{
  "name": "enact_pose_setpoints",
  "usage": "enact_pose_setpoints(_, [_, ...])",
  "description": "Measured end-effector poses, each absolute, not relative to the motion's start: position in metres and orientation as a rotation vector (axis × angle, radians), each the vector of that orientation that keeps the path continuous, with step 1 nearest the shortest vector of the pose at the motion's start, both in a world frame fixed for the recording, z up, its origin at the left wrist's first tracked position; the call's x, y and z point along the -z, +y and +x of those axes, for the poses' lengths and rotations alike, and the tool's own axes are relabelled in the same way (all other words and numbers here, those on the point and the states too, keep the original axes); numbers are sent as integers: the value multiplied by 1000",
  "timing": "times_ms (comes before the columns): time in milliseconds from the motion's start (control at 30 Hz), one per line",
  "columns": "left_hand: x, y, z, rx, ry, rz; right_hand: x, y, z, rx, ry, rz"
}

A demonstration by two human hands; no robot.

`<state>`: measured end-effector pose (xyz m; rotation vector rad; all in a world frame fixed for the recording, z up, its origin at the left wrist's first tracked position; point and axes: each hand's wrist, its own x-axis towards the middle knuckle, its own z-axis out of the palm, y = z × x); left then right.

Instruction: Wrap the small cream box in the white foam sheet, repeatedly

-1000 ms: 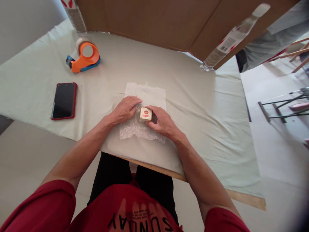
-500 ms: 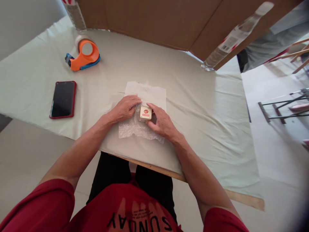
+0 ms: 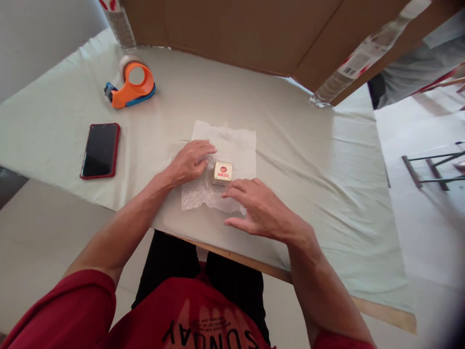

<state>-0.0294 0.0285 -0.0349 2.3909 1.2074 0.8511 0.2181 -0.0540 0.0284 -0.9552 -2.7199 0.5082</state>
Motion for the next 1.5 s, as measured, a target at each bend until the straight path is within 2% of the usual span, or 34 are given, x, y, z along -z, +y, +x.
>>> enact_pose_setpoints(133, [23,23,-29,-970,1223,2294,-12,-61,207,-301,-2829,-1066])
enact_pose_setpoints(233, [12,17,-28,-1016,1118,2178,-5,-59,204,-242,-2684,-1081])
enact_pose_setpoints(433, [-4,9,-30,-835,885,1972,-3,-47,205,-222,-2277,-1214])
enact_pose_setpoints(567, [-3,9,-30,-735,894,2072,-8,-35,203,-303,-2236,-1241])
enact_pose_setpoints(900, [2,5,-17,-771,1018,2042,0,-1,204,-798,-2123,-1195])
enact_pose_setpoints(1500, [7,4,-14,-836,1055,1853,13,-6,199,-794,-1954,-1197])
